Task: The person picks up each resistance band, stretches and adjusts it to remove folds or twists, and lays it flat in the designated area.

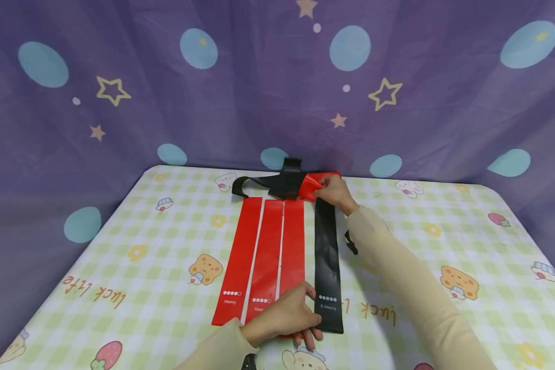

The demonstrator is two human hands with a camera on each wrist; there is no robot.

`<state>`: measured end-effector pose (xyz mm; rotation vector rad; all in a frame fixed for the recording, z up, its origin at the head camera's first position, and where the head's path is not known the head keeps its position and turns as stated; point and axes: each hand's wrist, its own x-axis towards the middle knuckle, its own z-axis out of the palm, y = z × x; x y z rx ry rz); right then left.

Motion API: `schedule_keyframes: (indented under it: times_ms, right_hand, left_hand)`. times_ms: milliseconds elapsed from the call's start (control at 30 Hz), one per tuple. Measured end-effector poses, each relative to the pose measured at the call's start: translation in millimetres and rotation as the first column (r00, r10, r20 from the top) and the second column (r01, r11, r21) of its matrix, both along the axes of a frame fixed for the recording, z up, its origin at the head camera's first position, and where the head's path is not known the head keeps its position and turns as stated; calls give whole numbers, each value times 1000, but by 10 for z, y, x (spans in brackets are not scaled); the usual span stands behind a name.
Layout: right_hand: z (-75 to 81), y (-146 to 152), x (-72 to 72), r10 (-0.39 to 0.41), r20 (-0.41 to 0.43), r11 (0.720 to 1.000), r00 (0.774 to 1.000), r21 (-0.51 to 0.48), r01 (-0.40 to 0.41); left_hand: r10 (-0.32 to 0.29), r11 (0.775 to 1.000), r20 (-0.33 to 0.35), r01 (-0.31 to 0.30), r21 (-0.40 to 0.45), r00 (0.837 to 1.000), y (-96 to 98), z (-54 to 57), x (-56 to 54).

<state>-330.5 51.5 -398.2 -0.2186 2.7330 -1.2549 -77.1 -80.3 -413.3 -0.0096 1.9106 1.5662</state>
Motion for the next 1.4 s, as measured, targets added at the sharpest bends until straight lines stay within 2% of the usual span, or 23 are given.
schedule_keyframes:
  times_ms: [100,300,433,500,633,800,1000,1233,1400]
  right_hand:
    - [24,17,-1,-17,-33,1000,999,-8,17]
    - [43,121,-29,-47,-63,999,997,-4,47]
    - [39,192,-60,-76,-95,996,993,31,80]
    - [33,218,-69,-76,-82,996,994,36,80]
    - [18,246,-68,-43,-40,997,998,59,45]
    - [7,225,-41,20,-17,994,1000,112,-17]
    - [-24,179,-36,1,59,1000,998,-13,0]
    - [-19,182,-45,-6,53,997,999,-82,10]
    - [-29,157,-40,-28,71,991,997,-126,37]
  left_hand:
    - [-1,1000,17,1,8,1000,23,-4,7]
    - [34,999,11,-35,23,999,57,-22,28]
    - [49,999,-7,-49,7,999,78,-15,37]
    - [53,999,-28,-53,-7,998,89,-8,46]
    - [51,998,-81,-55,-42,995,89,1,68]
    - [30,998,-110,-37,-55,993,50,6,71]
    - [15,998,-111,-21,-57,994,32,18,72]
    - [-2,993,-123,-13,-121,992,17,58,79]
    - [-24,986,-160,-3,-165,987,2,97,35]
